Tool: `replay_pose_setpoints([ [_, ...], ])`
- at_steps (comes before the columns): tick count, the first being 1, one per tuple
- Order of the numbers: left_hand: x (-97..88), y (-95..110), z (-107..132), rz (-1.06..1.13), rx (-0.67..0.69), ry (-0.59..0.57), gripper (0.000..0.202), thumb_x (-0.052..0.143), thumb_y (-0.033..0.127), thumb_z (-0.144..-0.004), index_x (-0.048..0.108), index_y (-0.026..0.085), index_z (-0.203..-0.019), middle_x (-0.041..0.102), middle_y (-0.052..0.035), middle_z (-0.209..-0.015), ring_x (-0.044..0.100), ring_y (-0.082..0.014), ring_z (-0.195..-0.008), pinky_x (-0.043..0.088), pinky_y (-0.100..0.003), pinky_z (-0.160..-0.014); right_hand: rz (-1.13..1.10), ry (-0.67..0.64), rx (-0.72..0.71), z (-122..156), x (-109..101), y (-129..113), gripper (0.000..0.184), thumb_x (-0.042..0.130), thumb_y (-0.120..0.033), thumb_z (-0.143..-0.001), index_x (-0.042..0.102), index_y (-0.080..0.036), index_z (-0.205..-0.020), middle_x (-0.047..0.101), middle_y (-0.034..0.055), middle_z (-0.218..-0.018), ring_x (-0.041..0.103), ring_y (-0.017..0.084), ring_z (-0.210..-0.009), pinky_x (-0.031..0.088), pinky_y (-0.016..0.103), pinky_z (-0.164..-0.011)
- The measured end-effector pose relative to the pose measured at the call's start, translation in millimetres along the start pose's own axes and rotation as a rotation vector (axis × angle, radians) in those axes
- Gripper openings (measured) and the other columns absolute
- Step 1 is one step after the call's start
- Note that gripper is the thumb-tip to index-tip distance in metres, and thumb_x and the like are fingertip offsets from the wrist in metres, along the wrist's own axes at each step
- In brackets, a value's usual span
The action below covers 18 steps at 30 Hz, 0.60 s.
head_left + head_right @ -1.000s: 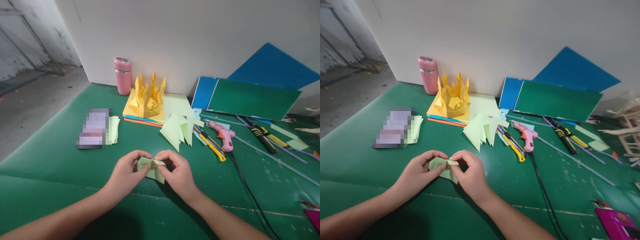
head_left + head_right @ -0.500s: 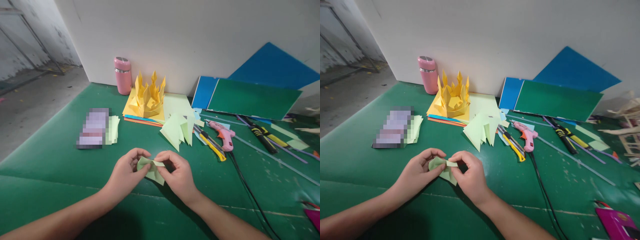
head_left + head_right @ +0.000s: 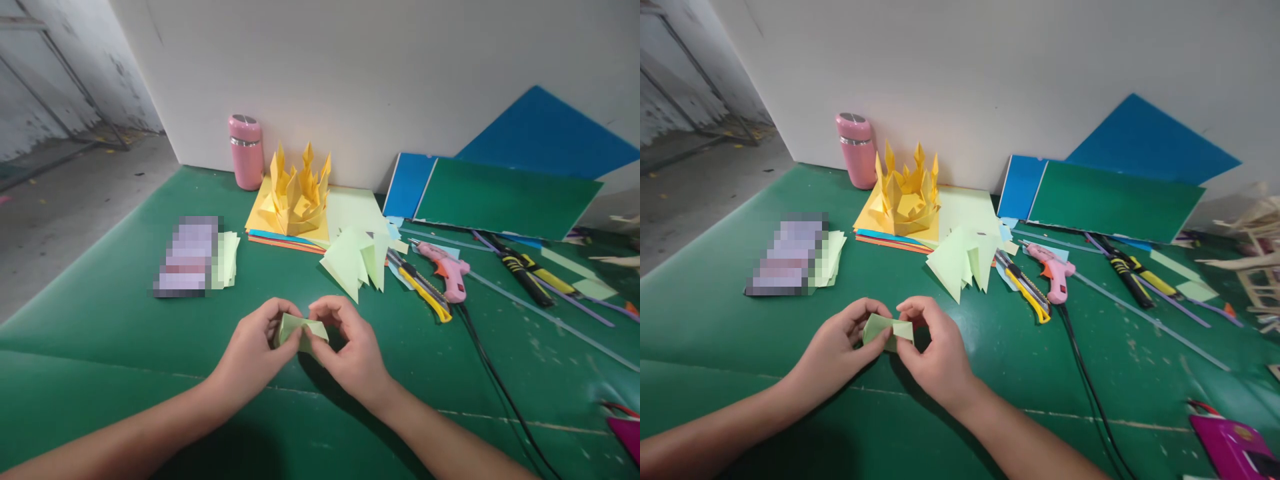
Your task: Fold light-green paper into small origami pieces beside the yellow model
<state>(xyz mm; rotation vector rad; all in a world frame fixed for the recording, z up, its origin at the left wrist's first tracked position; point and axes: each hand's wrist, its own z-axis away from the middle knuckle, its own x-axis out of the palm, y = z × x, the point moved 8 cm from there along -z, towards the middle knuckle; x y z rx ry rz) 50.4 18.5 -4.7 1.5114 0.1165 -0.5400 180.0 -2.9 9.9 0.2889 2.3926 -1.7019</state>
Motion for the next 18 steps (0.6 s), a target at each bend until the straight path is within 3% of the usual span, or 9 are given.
replay_pose_setpoints([
  [9, -2.6, 13, 3, -0.067, 0.105, 0.058, 0.013, 0.054, 0.025, -0.073, 0.051, 0.022, -0.085, 0.056, 0.0037, -0.072, 0.051, -0.0110, -0.057, 0.042, -0.022, -0.054, -0.048, 0.078, 0.071, 2, -5, 7, 0.035, 0.051, -0.007, -0.070, 0.040, -0.024, -0.099, 0.060, -0.0029, -0.077, 0.059, 0.013, -0.070, 0.049, 0.027, -0.067],
  [18, -0.1, 1, 2, 0.067, 0.000, 0.038, 0.019, 0.058, 0.025, -0.071, 0.048, 0.022, -0.088, 0.048, 0.0064, -0.067, 0.044, -0.0092, -0.052, 0.036, -0.021, -0.048, -0.035, 0.079, 0.048, 2, -4, 5, 0.029, 0.050, -0.008, -0.076, 0.040, -0.024, -0.098, 0.061, -0.0020, -0.077, 0.060, 0.014, -0.071, 0.049, 0.028, -0.067],
])
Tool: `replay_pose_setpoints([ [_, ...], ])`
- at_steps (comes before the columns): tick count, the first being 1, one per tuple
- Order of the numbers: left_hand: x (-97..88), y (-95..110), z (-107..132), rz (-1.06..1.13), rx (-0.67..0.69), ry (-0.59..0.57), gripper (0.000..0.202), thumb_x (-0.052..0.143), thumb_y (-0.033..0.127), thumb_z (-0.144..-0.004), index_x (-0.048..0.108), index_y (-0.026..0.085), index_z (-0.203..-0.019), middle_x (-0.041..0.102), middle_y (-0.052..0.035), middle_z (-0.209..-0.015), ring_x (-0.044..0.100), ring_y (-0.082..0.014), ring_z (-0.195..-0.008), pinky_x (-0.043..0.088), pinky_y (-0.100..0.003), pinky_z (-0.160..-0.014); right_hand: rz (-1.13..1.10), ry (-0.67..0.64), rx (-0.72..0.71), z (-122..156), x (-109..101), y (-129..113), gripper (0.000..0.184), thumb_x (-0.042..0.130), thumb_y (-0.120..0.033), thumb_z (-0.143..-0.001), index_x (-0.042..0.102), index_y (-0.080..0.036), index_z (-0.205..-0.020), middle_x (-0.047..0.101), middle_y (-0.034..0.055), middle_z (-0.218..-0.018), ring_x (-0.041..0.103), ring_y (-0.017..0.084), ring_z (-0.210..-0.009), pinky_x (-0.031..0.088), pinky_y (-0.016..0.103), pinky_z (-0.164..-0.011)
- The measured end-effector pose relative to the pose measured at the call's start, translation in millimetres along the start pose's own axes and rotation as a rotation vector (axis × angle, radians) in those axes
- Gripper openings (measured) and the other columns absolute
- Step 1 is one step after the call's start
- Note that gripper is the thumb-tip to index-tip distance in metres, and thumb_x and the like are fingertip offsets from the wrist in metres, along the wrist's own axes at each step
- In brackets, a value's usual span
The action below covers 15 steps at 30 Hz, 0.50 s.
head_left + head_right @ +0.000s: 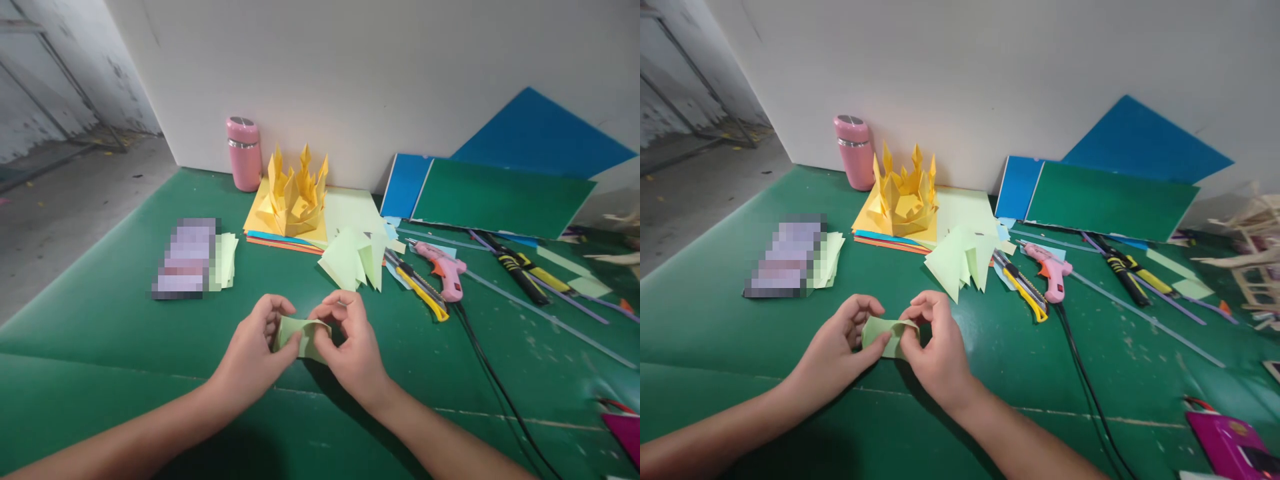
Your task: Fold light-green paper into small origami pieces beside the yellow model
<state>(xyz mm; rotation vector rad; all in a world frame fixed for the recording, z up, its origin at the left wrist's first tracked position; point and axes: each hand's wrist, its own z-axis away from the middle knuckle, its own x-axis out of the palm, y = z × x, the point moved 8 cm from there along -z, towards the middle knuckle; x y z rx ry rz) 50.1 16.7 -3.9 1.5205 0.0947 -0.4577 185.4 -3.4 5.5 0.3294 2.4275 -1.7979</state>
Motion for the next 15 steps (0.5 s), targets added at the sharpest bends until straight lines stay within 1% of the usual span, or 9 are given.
replay_pose_setpoints([
  [2, -2.7, -5, -3, 0.074, -0.039, 0.018, 0.022, 0.058, 0.025, -0.070, 0.048, 0.021, -0.089, 0.048, 0.0065, -0.068, 0.043, -0.0089, -0.052, 0.035, -0.021, -0.048, -0.008, -0.027, -0.055, 0, 1, -4, 0.032, 0.052, -0.011, -0.079, 0.040, -0.024, -0.105, 0.062, 0.0020, -0.090, 0.061, 0.015, -0.081, 0.051, 0.031, -0.073],
  [4, -8.2, -8, -5, 0.139, -0.065, 0.066, 0.024, 0.060, 0.027, -0.069, 0.047, 0.021, -0.089, 0.049, 0.0058, -0.072, 0.042, -0.0086, -0.053, 0.036, -0.022, -0.049, 0.034, -0.029, -0.147, 1, 0, -11, 0.034, 0.057, -0.015, -0.080, 0.041, -0.026, -0.108, 0.059, 0.0059, -0.106, 0.059, 0.018, -0.095, 0.050, 0.034, -0.079],
  [5, -11.1, -9, -6, 0.165, -0.081, 0.090, 0.026, 0.060, 0.028, -0.068, 0.047, 0.021, -0.089, 0.050, 0.0054, -0.074, 0.042, -0.0083, -0.053, 0.037, -0.022, -0.050, 0.082, -0.020, -0.207, 1, -2, -16, 0.034, 0.059, -0.017, -0.080, 0.043, -0.027, -0.107, 0.056, 0.0064, -0.110, 0.057, 0.020, -0.100, 0.050, 0.036, -0.081],
  [6, -13.2, -10, -7, 0.187, -0.101, 0.108, 0.028, 0.061, 0.030, -0.067, 0.047, 0.020, -0.089, 0.050, 0.0052, -0.075, 0.041, -0.0082, -0.053, 0.037, -0.022, -0.050, 0.142, -0.015, -0.268, 2, -2, -21, 0.032, 0.061, -0.018, -0.079, 0.045, -0.027, -0.105, 0.055, 0.0061, -0.110, 0.056, 0.021, -0.101, 0.049, 0.038, -0.083],
  [8, -15.7, -11, -7, 0.233, -0.141, 0.130, 0.032, 0.063, 0.034, -0.065, 0.047, 0.020, -0.089, 0.050, 0.0047, -0.076, 0.043, -0.0088, -0.054, 0.039, -0.022, -0.051, 0.269, -0.020, -0.359, 4, -2, -30, 0.025, 0.061, -0.018, -0.080, 0.049, -0.028, -0.100, 0.054, 0.0044, -0.104, 0.055, 0.021, -0.097, 0.048, 0.039, -0.082],
  [9, -16.0, -12, -7, 0.252, -0.159, 0.133, 0.034, 0.063, 0.036, -0.065, 0.046, 0.020, -0.090, 0.050, 0.0047, -0.075, 0.044, -0.0094, -0.055, 0.039, -0.023, -0.051, 0.327, -0.028, -0.373, 5, -1, -32, 0.022, 0.060, -0.019, -0.081, 0.051, -0.028, -0.099, 0.053, 0.0039, -0.100, 0.055, 0.021, -0.093, 0.047, 0.039, -0.081],
  [11, -16.1, -12, -6, 0.275, -0.189, 0.138, 0.036, 0.064, 0.038, -0.064, 0.046, 0.021, -0.090, 0.050, 0.0052, -0.073, 0.045, -0.0096, -0.055, 0.040, -0.022, -0.050, 0.415, -0.035, -0.355, 4, -1, -32, 0.018, 0.059, -0.021, -0.083, 0.055, -0.027, -0.099, 0.053, 0.0040, -0.095, 0.055, 0.021, -0.089, 0.047, 0.037, -0.077],
  [15, -16.7, -12, -4, 0.284, -0.213, 0.155, 0.035, 0.065, 0.038, -0.065, 0.046, 0.021, -0.090, 0.051, 0.0055, -0.072, 0.044, -0.0084, -0.051, 0.038, -0.022, -0.047, 0.503, -0.016, -0.294, 0, -3, -26, 0.027, 0.062, -0.030, -0.082, 0.057, -0.026, -0.109, 0.057, 0.0055, -0.095, 0.055, 0.023, -0.090, 0.046, 0.038, -0.078],
])
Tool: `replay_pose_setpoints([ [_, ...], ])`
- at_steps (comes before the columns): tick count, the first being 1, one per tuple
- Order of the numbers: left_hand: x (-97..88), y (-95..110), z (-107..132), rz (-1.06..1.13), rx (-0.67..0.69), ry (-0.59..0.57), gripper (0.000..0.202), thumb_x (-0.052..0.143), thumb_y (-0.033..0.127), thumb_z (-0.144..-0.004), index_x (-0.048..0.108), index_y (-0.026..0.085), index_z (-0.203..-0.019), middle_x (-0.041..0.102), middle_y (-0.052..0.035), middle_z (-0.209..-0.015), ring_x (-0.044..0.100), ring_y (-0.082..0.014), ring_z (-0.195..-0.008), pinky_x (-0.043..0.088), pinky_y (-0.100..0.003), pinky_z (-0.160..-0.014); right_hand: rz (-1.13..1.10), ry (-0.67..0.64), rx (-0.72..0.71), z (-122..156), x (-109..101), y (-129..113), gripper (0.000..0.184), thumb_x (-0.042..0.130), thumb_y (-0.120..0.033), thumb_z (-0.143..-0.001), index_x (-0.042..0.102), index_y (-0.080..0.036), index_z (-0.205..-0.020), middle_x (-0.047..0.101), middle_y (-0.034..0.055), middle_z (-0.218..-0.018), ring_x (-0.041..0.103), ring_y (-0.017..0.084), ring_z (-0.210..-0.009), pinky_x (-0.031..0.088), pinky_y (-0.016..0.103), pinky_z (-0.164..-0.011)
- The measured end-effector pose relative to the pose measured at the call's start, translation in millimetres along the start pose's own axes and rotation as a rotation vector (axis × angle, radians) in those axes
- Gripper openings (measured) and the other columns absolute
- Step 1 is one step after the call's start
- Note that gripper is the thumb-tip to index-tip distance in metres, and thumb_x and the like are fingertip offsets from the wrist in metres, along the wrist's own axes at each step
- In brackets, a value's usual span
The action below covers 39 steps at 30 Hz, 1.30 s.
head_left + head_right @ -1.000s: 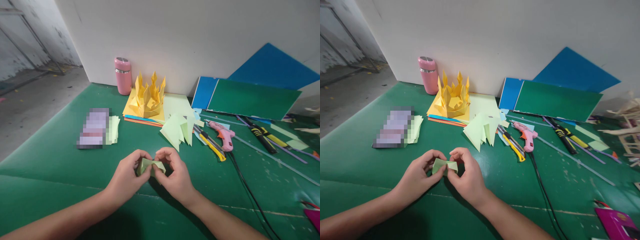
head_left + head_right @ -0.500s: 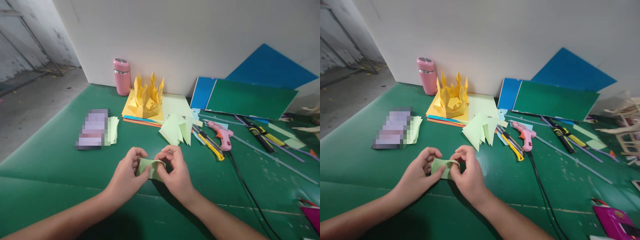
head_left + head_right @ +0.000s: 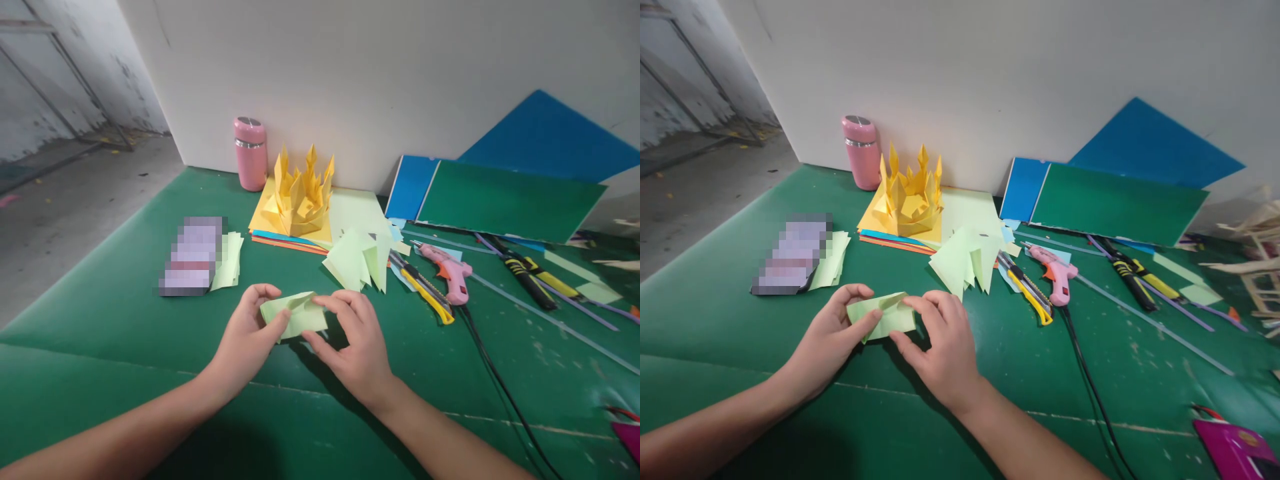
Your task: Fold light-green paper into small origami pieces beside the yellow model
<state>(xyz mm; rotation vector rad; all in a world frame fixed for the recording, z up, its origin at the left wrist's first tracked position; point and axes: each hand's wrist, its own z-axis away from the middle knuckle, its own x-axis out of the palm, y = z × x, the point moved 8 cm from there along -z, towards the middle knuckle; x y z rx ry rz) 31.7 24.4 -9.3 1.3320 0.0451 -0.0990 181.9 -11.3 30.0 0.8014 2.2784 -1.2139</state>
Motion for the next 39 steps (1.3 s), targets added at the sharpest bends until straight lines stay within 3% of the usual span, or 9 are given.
replay_pose_setpoints([
  [11, -3.5, 4, -1, -0.060, 0.057, 0.042, 0.033, 0.066, 0.039, -0.066, 0.049, 0.021, -0.088, 0.054, 0.0053, -0.073, 0.041, -0.0078, -0.048, 0.037, -0.022, -0.045, -0.075, 0.049, 0.022, -2, -4, 0, 0.007, 0.065, -0.021, -0.080, 0.059, -0.024, -0.080, 0.059, 0.0021, -0.084, 0.055, 0.020, -0.083, 0.044, 0.036, -0.076],
  [14, -3.0, 2, -1, -0.048, 0.036, 0.036, 0.036, 0.066, 0.041, -0.065, 0.048, 0.022, -0.089, 0.054, 0.0050, -0.073, 0.047, -0.0104, -0.053, 0.040, -0.023, -0.050, -0.063, 0.066, 0.008, -1, -7, -3, 0.005, 0.066, -0.021, -0.079, 0.064, -0.025, -0.077, 0.058, 0.0026, -0.088, 0.055, 0.020, -0.085, 0.044, 0.037, -0.077],
  [20, 5.7, -3, 0, -0.030, 0.002, -0.057, 0.035, 0.065, 0.038, -0.066, 0.047, 0.021, -0.092, 0.053, 0.0042, -0.077, 0.048, -0.0090, -0.053, 0.040, -0.022, -0.048, 0.035, 0.080, -0.052, 1, -8, -6, 0.009, 0.063, -0.020, -0.082, 0.068, -0.027, -0.080, 0.059, 0.0034, -0.091, 0.054, 0.021, -0.084, 0.043, 0.038, -0.076],
  [26, 19.0, -3, 2, 0.044, 0.019, -0.195, 0.037, 0.064, 0.025, -0.063, 0.043, 0.021, -0.093, 0.055, 0.0032, -0.081, 0.057, -0.0119, -0.068, 0.047, -0.023, -0.055, 0.090, 0.127, -0.114, 0, -14, -12, 0.012, 0.061, -0.014, -0.081, 0.064, -0.025, -0.078, 0.060, 0.0030, -0.086, 0.055, 0.020, -0.080, 0.042, 0.037, -0.073],
  [34, 23.5, 0, 6, 0.110, -0.024, -0.238, 0.044, 0.066, 0.025, -0.062, 0.040, 0.022, -0.097, 0.056, 0.0031, -0.084, 0.054, -0.0089, -0.056, 0.045, -0.020, -0.047, -0.015, 0.142, 0.017, -3, -14, 3, 0.011, 0.060, -0.016, -0.082, 0.056, -0.024, -0.076, 0.068, -0.0011, -0.076, 0.061, 0.018, -0.072, 0.041, 0.035, -0.070],
  [39, 14.8, 2, 3, 0.080, 0.028, -0.161, 0.027, 0.061, 0.029, -0.068, 0.043, 0.022, -0.086, 0.050, 0.0064, -0.073, 0.041, -0.0061, -0.049, 0.036, -0.018, -0.044, -0.052, 0.170, 0.082, -1, -14, 9, 0.012, 0.060, -0.018, -0.082, 0.056, -0.022, -0.072, 0.065, -0.0021, -0.070, 0.057, 0.016, -0.067, 0.040, 0.032, -0.067],
])
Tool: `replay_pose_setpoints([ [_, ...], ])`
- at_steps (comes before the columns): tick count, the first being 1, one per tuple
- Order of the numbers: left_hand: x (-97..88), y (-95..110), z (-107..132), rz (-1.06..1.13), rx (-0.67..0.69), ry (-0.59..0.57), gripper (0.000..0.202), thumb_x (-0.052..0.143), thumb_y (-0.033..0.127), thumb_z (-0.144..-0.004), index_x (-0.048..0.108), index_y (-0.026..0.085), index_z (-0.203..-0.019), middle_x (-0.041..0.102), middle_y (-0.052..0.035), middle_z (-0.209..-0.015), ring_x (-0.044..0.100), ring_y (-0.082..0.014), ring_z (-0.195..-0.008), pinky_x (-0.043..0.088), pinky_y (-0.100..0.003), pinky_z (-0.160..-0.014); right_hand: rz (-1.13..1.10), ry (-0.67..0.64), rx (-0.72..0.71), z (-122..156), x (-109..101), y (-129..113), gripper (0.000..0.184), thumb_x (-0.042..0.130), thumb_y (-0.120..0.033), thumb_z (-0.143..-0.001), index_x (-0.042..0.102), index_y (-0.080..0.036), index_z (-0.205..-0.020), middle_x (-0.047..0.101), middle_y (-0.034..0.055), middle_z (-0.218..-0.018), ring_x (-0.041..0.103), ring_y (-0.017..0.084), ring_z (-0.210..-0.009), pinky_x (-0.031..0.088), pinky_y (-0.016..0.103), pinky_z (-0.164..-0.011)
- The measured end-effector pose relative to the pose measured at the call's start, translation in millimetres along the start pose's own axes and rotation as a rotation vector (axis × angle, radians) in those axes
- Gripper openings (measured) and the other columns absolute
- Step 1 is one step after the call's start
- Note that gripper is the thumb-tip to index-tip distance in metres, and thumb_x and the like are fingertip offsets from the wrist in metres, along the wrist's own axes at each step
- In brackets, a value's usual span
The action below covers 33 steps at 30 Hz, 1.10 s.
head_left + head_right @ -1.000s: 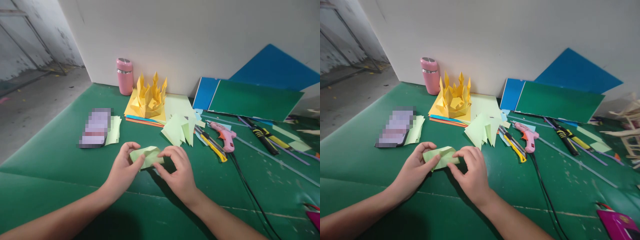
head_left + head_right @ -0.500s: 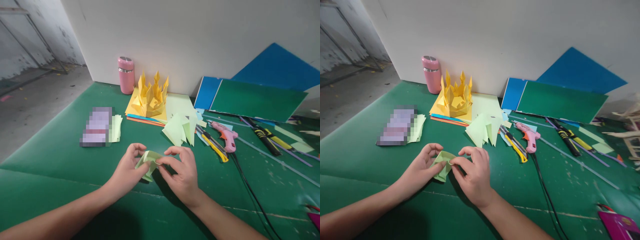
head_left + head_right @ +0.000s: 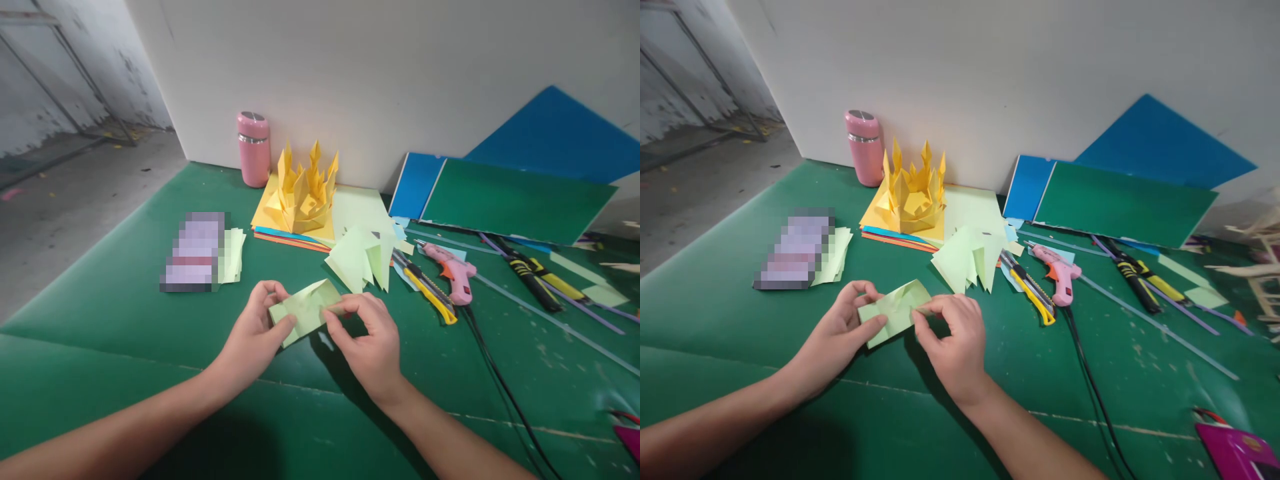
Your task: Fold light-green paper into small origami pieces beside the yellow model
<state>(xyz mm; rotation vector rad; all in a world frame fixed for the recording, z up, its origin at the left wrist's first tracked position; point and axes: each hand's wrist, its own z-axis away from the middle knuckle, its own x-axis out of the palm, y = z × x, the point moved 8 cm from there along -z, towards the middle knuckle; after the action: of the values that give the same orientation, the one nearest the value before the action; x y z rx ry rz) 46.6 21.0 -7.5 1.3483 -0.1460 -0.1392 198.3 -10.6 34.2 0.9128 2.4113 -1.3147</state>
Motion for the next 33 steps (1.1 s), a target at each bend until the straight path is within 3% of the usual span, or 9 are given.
replay_pose_setpoints([
  [3, -3.9, 2, 0, -0.114, 0.044, 0.027, 0.016, 0.058, 0.031, -0.073, 0.052, 0.019, -0.081, 0.046, 0.0058, -0.069, 0.035, -0.0070, -0.050, 0.031, -0.019, -0.045, -0.022, -0.015, -0.032, 0, 1, -3, 0.011, 0.062, -0.019, -0.082, 0.056, -0.022, -0.073, 0.064, -0.0028, -0.068, 0.056, 0.015, -0.066, 0.040, 0.031, -0.066],
  [6, -3.6, 3, 0, -0.142, 0.057, 0.015, 0.019, 0.059, 0.033, -0.073, 0.055, 0.019, -0.085, 0.051, 0.0036, -0.075, 0.041, -0.0095, -0.055, 0.036, -0.022, -0.050, -0.031, -0.046, -0.073, -1, 2, -9, 0.009, 0.065, -0.018, -0.082, 0.059, -0.021, -0.075, 0.065, -0.0027, -0.071, 0.057, 0.015, -0.069, 0.039, 0.030, -0.068],
  [9, -7.8, 6, -1, -0.117, 0.116, 0.081, 0.024, 0.065, 0.031, -0.068, 0.054, 0.020, -0.087, 0.055, 0.0010, -0.084, 0.054, -0.0160, -0.079, 0.045, -0.027, -0.068, -0.030, -0.058, -0.105, -1, 3, -12, 0.009, 0.065, -0.017, -0.082, 0.061, -0.021, -0.075, 0.066, -0.0026, -0.072, 0.057, 0.015, -0.070, 0.038, 0.030, -0.069],
  [11, -11.3, 7, -1, -0.101, 0.123, 0.137, 0.030, 0.067, 0.030, -0.064, 0.053, 0.021, -0.090, 0.056, -0.0003, -0.091, 0.055, -0.0186, -0.091, 0.045, -0.029, -0.076, -0.026, -0.049, -0.125, -1, 2, -14, 0.009, 0.064, -0.015, -0.082, 0.062, -0.021, -0.075, 0.066, -0.0021, -0.071, 0.057, 0.015, -0.070, 0.038, 0.030, -0.069],
  [15, -7.5, -1, 0, 0.013, -0.003, 0.111, 0.045, 0.070, 0.031, -0.064, 0.046, 0.023, -0.101, 0.058, 0.0012, -0.090, 0.061, -0.0168, -0.079, 0.050, -0.030, -0.069, 0.008, -0.017, -0.197, 1, 0, -18, 0.007, 0.064, -0.015, -0.082, 0.066, -0.020, -0.078, 0.063, -0.0005, -0.072, 0.055, 0.014, -0.069, 0.038, 0.030, -0.069],
  [22, -5.9, -3, 0, 0.039, -0.076, 0.078, 0.051, 0.071, 0.032, -0.066, 0.044, 0.022, -0.107, 0.058, 0.0074, -0.064, 0.056, -0.0130, -0.057, 0.047, -0.024, -0.054, 0.140, -0.006, -0.330, 5, 0, -29, 0.012, 0.062, -0.016, -0.084, 0.069, -0.022, -0.077, 0.056, 0.0003, -0.070, 0.048, 0.014, -0.068, 0.034, 0.030, -0.068],
  [28, -6.4, -5, -2, 0.085, -0.057, 0.056, 0.049, 0.072, 0.030, -0.066, 0.044, 0.021, -0.106, 0.060, 0.0072, -0.068, 0.053, -0.0098, -0.055, 0.044, -0.020, -0.051, 0.238, -0.019, -0.421, 7, 2, -35, 0.015, 0.059, -0.019, -0.087, 0.070, -0.023, -0.078, 0.054, 0.0008, -0.068, 0.044, 0.015, -0.068, 0.032, 0.031, -0.069],
  [33, -5.1, -6, -3, 0.131, -0.067, 0.026, 0.049, 0.072, 0.028, -0.067, 0.043, 0.020, -0.106, 0.066, 0.0038, -0.073, 0.060, -0.0120, -0.064, 0.048, -0.022, -0.058, 0.302, -0.045, -0.487, 10, 5, -39, 0.016, 0.058, -0.018, -0.088, 0.070, -0.023, -0.078, 0.051, 0.0001, -0.065, 0.042, 0.015, -0.067, 0.032, 0.030, -0.070],
])
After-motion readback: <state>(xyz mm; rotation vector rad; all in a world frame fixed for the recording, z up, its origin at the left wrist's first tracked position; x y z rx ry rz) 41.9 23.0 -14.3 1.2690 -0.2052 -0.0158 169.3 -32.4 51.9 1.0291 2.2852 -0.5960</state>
